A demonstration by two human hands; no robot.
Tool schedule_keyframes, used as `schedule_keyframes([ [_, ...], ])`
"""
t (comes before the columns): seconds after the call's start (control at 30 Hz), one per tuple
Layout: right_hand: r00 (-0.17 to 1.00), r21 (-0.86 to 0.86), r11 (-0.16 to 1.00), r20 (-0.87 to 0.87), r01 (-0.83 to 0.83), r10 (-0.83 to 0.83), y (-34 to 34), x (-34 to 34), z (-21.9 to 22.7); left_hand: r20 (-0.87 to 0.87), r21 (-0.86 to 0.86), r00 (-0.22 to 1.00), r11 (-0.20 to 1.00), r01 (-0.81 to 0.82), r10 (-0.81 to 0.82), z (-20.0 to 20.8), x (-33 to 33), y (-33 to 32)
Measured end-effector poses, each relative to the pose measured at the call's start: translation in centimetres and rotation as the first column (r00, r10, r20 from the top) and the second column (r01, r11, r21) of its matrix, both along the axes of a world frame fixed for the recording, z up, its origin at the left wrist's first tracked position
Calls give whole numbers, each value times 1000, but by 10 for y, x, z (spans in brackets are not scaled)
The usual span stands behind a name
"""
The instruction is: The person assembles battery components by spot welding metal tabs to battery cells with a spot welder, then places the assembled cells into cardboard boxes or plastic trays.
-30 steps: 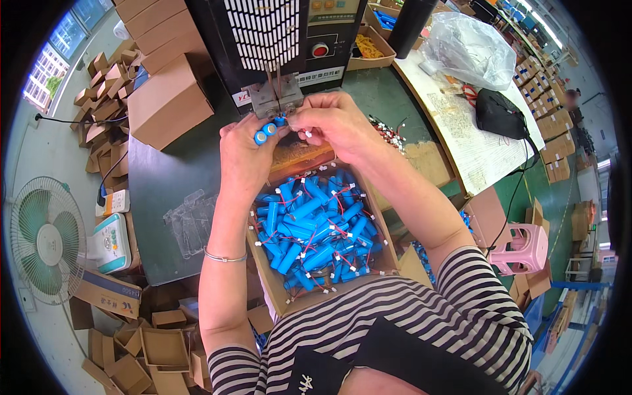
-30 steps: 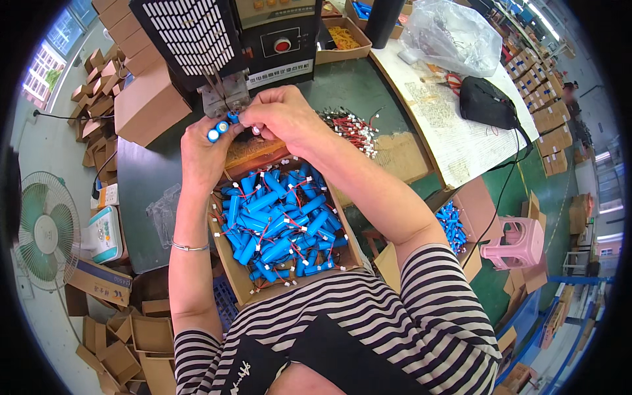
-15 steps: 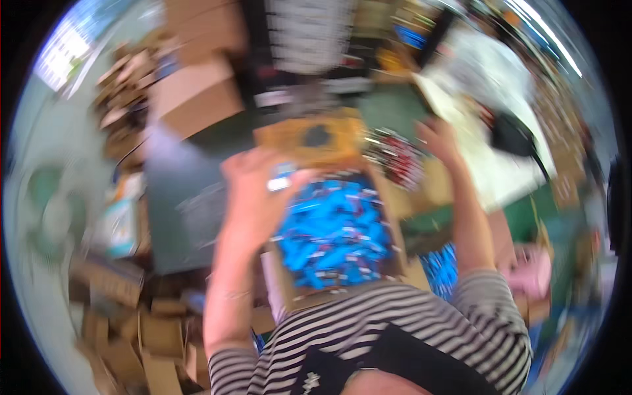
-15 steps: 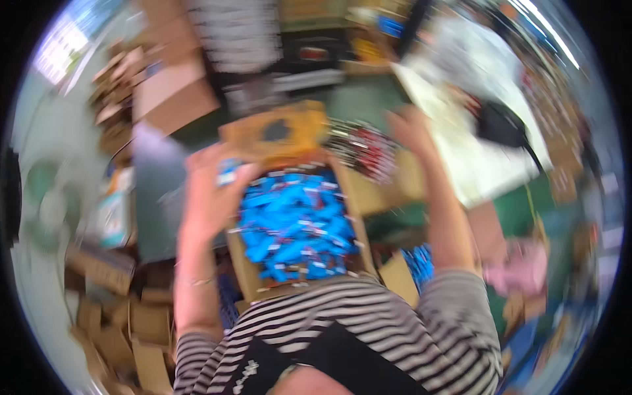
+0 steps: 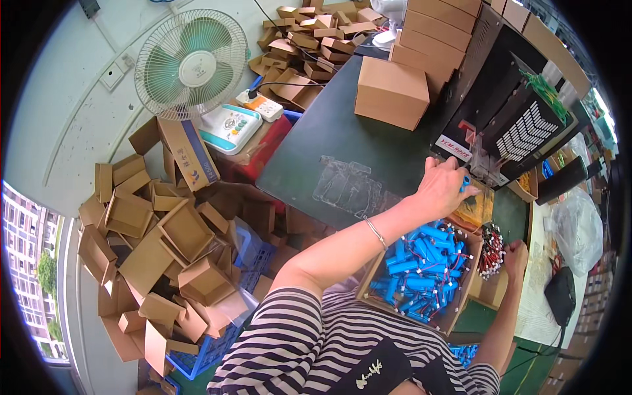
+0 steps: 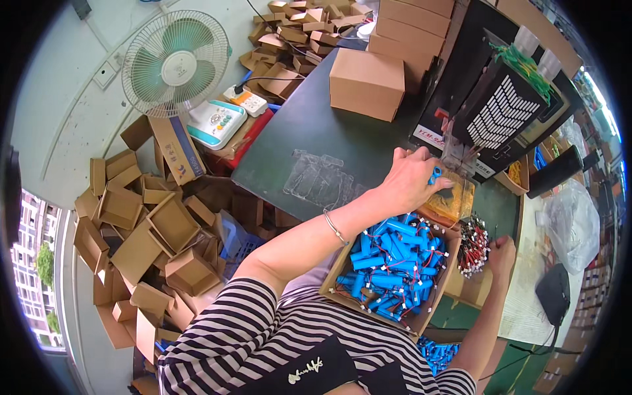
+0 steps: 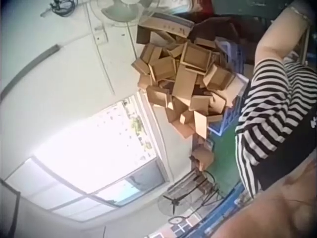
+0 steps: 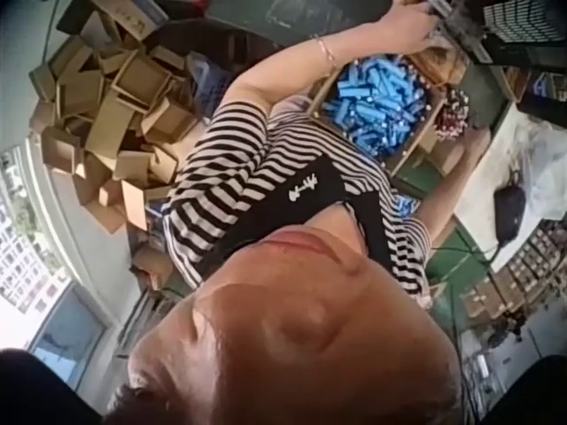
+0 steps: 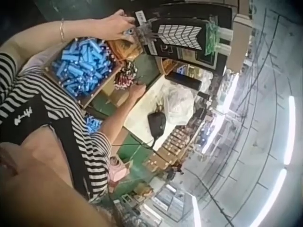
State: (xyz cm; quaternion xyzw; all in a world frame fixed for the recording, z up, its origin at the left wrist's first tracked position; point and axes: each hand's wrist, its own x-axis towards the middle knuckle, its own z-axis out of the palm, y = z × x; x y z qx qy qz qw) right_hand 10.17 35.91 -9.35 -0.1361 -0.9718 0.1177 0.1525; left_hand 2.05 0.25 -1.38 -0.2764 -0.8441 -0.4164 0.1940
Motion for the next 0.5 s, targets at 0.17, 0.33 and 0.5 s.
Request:
schedule_keyframes([
  [0.17,973,-291,954,-233,-66,-3,34,1,14,2,-35,999,999,34,-34,-2,-2,-3],
  [0.33,940,-613,780,-324,-122,-108,-1,6,62,66,117,995,991,71,-79,-2,2,-5],
  [0.5,966,-668,719,-259,-195,22,-64,10,104,-28,142,996,986,89,-86,-5,-3,-2],
])
